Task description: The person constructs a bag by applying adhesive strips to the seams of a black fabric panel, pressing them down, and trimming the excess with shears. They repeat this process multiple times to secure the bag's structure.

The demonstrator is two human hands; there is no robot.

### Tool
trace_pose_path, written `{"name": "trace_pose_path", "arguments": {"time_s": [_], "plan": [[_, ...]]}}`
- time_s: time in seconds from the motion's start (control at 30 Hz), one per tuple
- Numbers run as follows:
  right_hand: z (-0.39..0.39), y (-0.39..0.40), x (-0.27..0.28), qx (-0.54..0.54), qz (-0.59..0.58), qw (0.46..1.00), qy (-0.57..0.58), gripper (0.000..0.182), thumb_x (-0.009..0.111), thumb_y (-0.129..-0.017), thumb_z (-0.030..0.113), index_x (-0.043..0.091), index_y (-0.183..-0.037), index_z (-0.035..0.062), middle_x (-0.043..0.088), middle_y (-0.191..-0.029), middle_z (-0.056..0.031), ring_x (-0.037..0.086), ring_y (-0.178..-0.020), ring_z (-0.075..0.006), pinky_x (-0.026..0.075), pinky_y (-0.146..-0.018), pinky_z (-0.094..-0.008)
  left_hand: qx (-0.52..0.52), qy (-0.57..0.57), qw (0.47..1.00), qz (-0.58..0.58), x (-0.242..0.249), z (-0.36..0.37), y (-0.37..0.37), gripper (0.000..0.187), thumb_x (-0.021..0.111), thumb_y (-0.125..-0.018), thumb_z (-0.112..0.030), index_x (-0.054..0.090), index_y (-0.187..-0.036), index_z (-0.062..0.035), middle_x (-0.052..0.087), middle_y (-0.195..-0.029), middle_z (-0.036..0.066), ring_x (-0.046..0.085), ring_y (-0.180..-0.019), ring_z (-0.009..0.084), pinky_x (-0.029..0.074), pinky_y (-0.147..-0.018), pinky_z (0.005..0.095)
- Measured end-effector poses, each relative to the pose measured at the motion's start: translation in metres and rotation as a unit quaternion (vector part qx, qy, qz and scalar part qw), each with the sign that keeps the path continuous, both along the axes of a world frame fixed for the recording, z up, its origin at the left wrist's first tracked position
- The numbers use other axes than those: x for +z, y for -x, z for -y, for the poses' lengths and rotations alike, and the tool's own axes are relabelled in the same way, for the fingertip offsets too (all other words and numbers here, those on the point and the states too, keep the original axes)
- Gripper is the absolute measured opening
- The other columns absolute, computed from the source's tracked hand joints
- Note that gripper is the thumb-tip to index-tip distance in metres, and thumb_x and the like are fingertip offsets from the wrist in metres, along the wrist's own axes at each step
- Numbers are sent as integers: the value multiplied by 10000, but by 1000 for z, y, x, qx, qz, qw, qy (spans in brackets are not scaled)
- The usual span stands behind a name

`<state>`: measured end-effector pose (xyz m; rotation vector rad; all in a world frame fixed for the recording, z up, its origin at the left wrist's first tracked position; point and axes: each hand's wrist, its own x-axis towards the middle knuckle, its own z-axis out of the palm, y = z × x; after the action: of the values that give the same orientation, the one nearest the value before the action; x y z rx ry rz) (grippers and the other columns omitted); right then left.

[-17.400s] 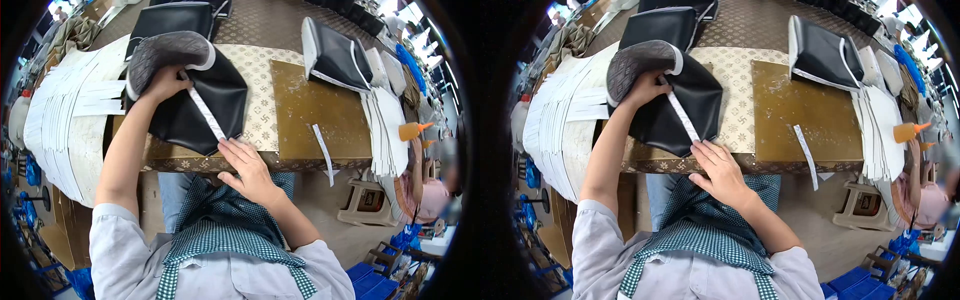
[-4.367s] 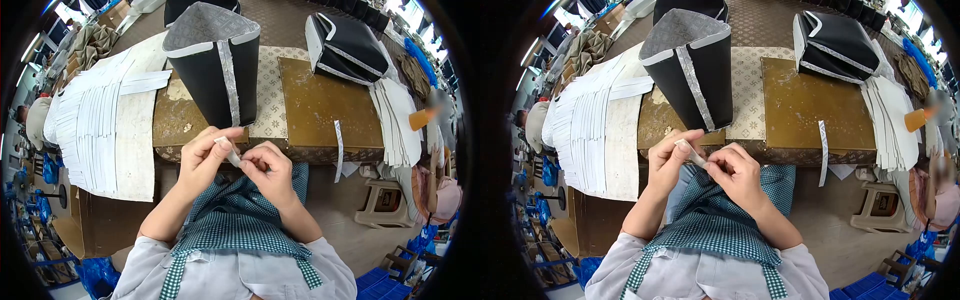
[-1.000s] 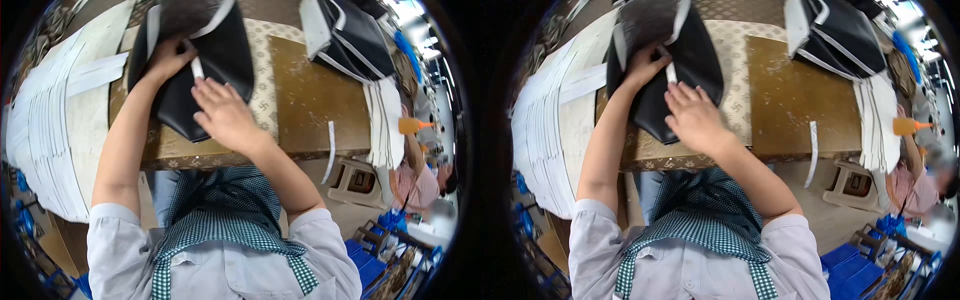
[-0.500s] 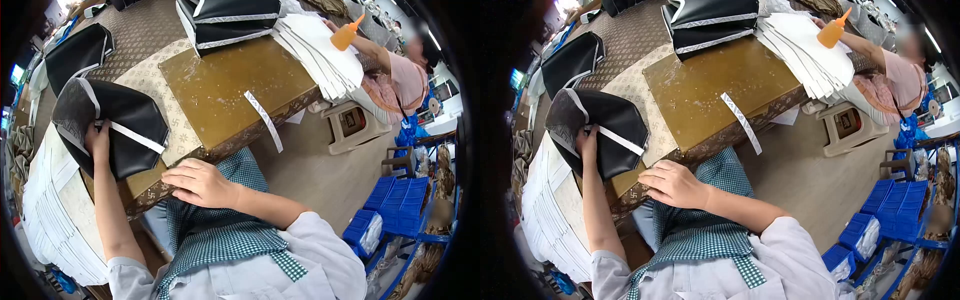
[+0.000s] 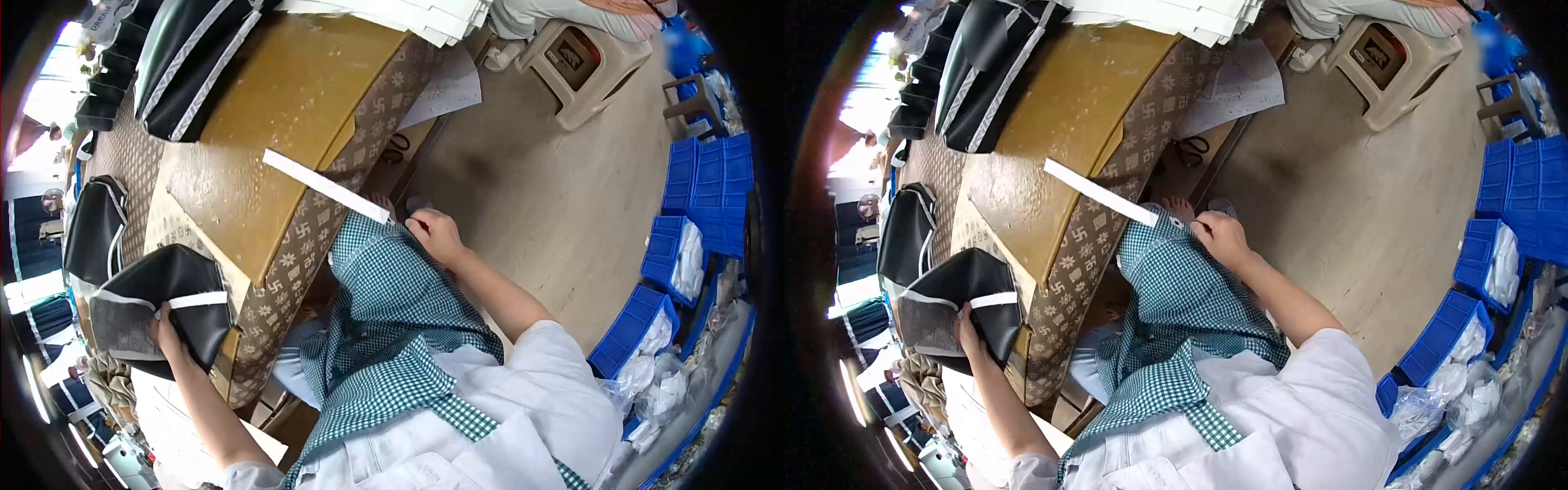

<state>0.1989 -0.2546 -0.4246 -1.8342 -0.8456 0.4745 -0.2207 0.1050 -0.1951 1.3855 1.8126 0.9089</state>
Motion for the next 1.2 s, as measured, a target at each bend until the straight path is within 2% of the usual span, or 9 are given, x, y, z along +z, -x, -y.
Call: {"name": "trace_pose_path", "arguments": {"time_s": [0.17,0.27,0.37,0.47,0.53,0.67,0.97,1.07,1.2], "plan": [[-29,-45,-115,3,29,992,123,251,623,-868,128,657,-1104,48,660,-1100,-173,604,-1038,-370,509,-881,-429,-18,-20,999,27,-13,-4,25,451,752,-852,-285,611,-1167,5,662,-1080,106,613,-922,197,510,-808,330],[-68,-70,-158,61,56,971,226,410,618,-873,131,585,-1273,44,591,-1296,-146,543,-1195,-334,482,-996,-428,57,-90,976,-189,-12,4,22,398,739,-865,-312,660,-1006,52,690,-984,140,627,-839,207,506,-779,329],[-119,-97,-221,101,95,933,331,460,622,-876,148,560,-1322,52,524,-1393,-159,493,-1267,-321,471,-1011,-433,55,-132,948,-284,-17,4,43,461,698,-892,-312,586,-1127,67,645,-1045,146,587,-889,206,478,-816,330],[-171,-117,-273,131,139,901,388,440,619,-882,159,566,-1305,49,540,-1356,-160,510,-1221,-318,476,-980,-428,32,-149,956,-249,-15,11,49,512,657,-924,-314,512,-1241,60,580,-1142,140,530,-986,198,426,-899,317],[-202,-125,-296,135,153,894,399,427,617,-886,166,570,-1293,48,550,-1332,-160,522,-1189,-316,480,-959,-424,42,-204,948,-242,-15,15,44,334,654,-939,-201,585,-1181,19,653,-1072,85,568,-924,160,464,-866,296],[-249,-136,-335,135,170,887,407,402,614,-894,180,578,-1270,44,572,-1283,-161,544,-1127,-311,487,-918,-416,55,-195,954,-223,-13,25,35,353,637,-944,-222,569,-1204,6,613,-1075,63,542,-930,151,439,-873,289],[-250,-128,-339,139,175,902,370,354,605,-912,213,596,-1218,36,619,-1174,-162,595,-986,-302,503,-825,-399,2,-176,947,-268,-12,35,22,286,631,-935,-153,591,-1185,-19,601,-1044,38,535,-954,121,418,-885,260],[-215,-116,-312,138,172,920,325,341,602,-918,224,602,-1201,34,635,-1138,-163,612,-939,-298,508,-794,-394,13,-159,974,-158,-18,32,18,286,653,-900,-137,617,-1159,-19,620,-1075,42,546,-987,125,433,-884,266],[-115,-77,-256,143,136,943,268,328,598,-925,239,610,-1178,30,657,-1089,-163,635,-877,-294,515,-752,-386,15,-2,993,-117,23,29,-20,234,715,-853,-182,646,-1029,-43,645,-863,5,578,-777,108,442,-714,255]]}}
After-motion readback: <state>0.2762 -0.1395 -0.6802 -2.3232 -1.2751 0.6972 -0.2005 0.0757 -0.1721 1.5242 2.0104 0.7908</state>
